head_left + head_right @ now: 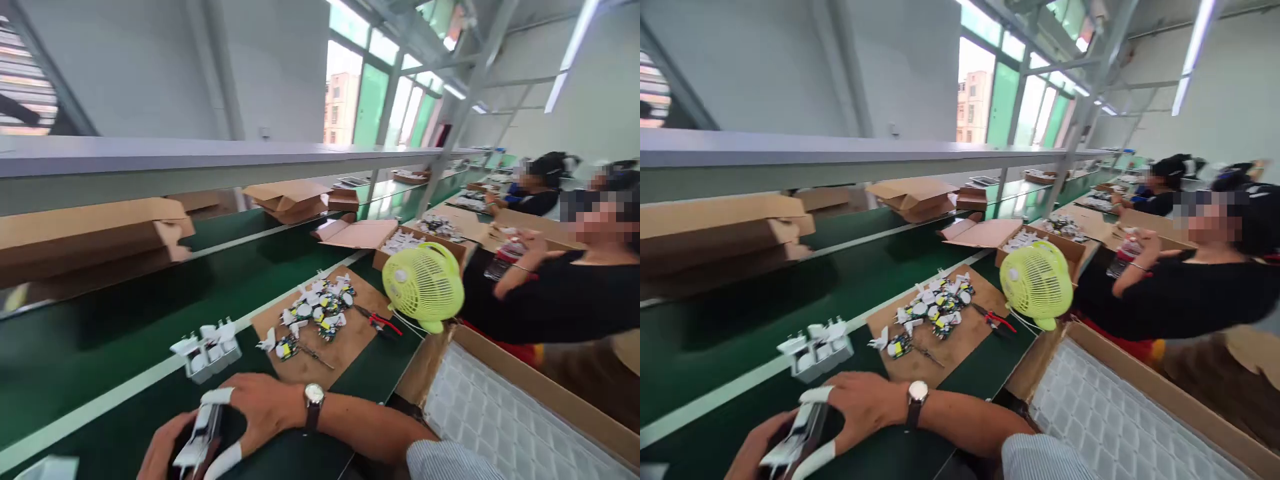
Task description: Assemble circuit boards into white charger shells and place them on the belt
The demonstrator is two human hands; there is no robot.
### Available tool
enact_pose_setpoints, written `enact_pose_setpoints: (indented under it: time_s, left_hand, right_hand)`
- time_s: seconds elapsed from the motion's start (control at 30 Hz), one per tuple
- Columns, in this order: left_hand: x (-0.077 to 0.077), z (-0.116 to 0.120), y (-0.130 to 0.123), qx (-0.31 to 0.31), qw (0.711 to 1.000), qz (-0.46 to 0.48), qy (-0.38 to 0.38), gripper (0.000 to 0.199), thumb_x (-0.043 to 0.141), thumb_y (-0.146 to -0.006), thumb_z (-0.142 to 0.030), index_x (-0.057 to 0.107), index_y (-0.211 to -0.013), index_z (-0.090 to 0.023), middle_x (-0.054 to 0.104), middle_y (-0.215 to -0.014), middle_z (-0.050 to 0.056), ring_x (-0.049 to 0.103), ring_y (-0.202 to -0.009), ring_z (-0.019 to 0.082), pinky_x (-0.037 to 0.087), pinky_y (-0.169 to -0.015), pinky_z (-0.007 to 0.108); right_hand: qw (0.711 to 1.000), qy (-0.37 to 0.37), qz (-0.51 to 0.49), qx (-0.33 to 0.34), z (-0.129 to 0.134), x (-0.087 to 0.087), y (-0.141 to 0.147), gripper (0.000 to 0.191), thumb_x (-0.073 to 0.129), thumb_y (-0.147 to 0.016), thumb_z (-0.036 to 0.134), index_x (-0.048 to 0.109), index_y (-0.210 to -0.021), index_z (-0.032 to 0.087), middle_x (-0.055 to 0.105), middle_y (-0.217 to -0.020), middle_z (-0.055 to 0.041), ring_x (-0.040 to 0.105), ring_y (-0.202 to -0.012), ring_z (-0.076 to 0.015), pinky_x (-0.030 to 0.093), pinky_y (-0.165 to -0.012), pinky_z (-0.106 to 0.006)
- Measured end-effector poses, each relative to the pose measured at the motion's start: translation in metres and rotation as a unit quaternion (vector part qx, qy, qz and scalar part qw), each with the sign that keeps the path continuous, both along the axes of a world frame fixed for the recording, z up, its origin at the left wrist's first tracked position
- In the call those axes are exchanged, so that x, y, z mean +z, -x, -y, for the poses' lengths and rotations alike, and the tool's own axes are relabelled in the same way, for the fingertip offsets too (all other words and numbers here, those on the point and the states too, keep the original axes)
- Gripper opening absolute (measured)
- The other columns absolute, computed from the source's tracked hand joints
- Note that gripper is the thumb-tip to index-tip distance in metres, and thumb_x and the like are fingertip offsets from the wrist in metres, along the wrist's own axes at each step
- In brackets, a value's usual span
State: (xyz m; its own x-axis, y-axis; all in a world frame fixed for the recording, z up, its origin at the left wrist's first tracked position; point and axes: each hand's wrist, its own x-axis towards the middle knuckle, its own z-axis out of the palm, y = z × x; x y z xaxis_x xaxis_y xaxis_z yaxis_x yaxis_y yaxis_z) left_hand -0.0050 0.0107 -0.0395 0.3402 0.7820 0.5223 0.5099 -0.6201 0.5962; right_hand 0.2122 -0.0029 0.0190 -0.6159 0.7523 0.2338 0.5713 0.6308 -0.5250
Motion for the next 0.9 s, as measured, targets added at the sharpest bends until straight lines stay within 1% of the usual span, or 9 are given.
enact_pose_setpoints:
  time_s: [0.07, 0.1, 0.13, 0.2, 0.27, 0.4, 0.6, 0.77, 0.9]
  left_hand:
    - [0.007, 0.017, 0.015, 0.041, 0.999, 0.018, 0.006, 0.03, 0.066, -0.089, -0.046, 0.065, -0.11, -0.025, 0.073, -0.107, 0.007, 0.074, -0.096, 0.027, 0.063, -0.082, 0.04]
    - [0.01, 0.021, 0.017, 0.048, 0.998, 0.029, 0.02, 0.032, 0.066, -0.088, -0.043, 0.063, -0.113, -0.023, 0.073, -0.114, 0.009, 0.073, -0.104, 0.028, 0.062, -0.089, 0.041]
    - [0.012, 0.023, 0.016, 0.054, 0.997, 0.035, 0.036, 0.036, 0.066, -0.088, -0.042, 0.062, -0.118, -0.022, 0.073, -0.115, 0.01, 0.074, -0.104, 0.028, 0.061, -0.089, 0.041]
    - [0.013, 0.023, 0.013, 0.052, 0.995, 0.04, 0.078, 0.047, 0.068, -0.088, -0.038, 0.056, -0.13, -0.022, 0.074, -0.117, 0.01, 0.074, -0.106, 0.027, 0.061, -0.09, 0.041]
    - [0.011, 0.023, 0.01, 0.053, 0.993, 0.044, 0.093, 0.049, 0.068, -0.088, -0.034, 0.054, -0.133, -0.022, 0.073, -0.118, 0.01, 0.073, -0.107, 0.025, 0.06, -0.092, 0.04]
    - [0.011, 0.028, 0.009, 0.02, 0.997, 0.042, 0.059, 0.037, 0.067, -0.09, -0.031, 0.055, -0.124, -0.023, 0.07, -0.115, 0.009, 0.071, -0.101, 0.022, 0.059, -0.089, 0.038]
    - [0.018, 0.032, 0.008, -0.025, 0.999, 0.037, -0.021, 0.016, 0.064, -0.092, -0.022, 0.054, -0.104, -0.023, 0.063, -0.102, 0.007, 0.065, -0.094, 0.018, 0.055, -0.082, 0.033]
    - [0.02, 0.035, 0.007, -0.028, 0.999, 0.041, 0.015, 0.016, 0.065, -0.09, -0.019, 0.052, -0.096, -0.023, 0.062, -0.105, 0.007, 0.065, -0.092, 0.017, 0.055, -0.078, 0.031]
    - [0.024, 0.037, 0.008, -0.063, 0.995, 0.038, 0.07, 0.016, 0.068, -0.088, -0.017, 0.054, -0.094, -0.022, 0.059, -0.132, 0.016, 0.065, -0.115, 0.024, 0.056, -0.088, 0.036]
  right_hand:
    - [1.0, -0.021, -0.015, -0.015, 0.001, -0.001, 0.001, 0.077, 0.085, -0.077, 0.038, 0.048, -0.14, 0.012, 0.062, -0.138, -0.0208, 0.06, -0.13, -0.0307, 0.047, -0.11, -0.041]
    - [0.999, -0.031, -0.02, -0.012, 0.0, -0.001, 0.0, 0.077, 0.083, -0.08, 0.039, 0.046, -0.142, 0.011, 0.062, -0.137, -0.0224, 0.059, -0.13, -0.0327, 0.049, -0.109, -0.044]
    - [0.999, -0.035, -0.024, -0.003, -0.001, -0.001, -0.001, 0.075, 0.08, -0.083, 0.038, 0.044, -0.144, 0.011, 0.061, -0.137, -0.0232, 0.058, -0.131, -0.0336, 0.049, -0.108, -0.047]
    - [0.999, -0.029, -0.041, 0.01, -0.005, -0.001, -0.003, 0.066, 0.073, -0.089, 0.031, 0.043, -0.145, 0.012, 0.062, -0.135, -0.0218, 0.059, -0.129, -0.0323, 0.051, -0.106, -0.048]
    - [0.997, 0.0, -0.074, 0.013, -0.007, -0.001, -0.003, 0.062, 0.069, -0.09, 0.022, 0.043, -0.146, 0.015, 0.065, -0.13, -0.0169, 0.063, -0.123, -0.0281, 0.053, -0.104, -0.045]
    - [0.991, 0.034, -0.126, -0.016, -0.008, -0.01, -0.001, 0.063, 0.068, -0.088, 0.015, 0.044, -0.146, 0.02, 0.068, -0.125, -0.0112, 0.067, -0.114, -0.0244, 0.056, -0.101, -0.044]
    - [0.988, -0.043, -0.149, -0.009, 0.002, -0.031, -0.001, 0.059, 0.061, -0.093, 0.012, 0.041, -0.148, 0.022, 0.063, -0.13, -0.0131, 0.065, -0.118, -0.0244, 0.057, -0.1, -0.045]
    - [0.984, -0.07, -0.161, -0.013, 0.007, -0.034, -0.004, 0.055, 0.061, -0.096, 0.02, 0.041, -0.148, 0.024, 0.064, -0.127, -0.0131, 0.065, -0.115, -0.0251, 0.058, -0.098, -0.045]
    - [0.985, -0.057, -0.163, -0.002, 0.009, -0.031, -0.002, 0.051, 0.056, -0.098, 0.017, 0.045, -0.147, 0.026, 0.066, -0.125, -0.0117, 0.065, -0.114, -0.0241, 0.059, -0.097, -0.044]
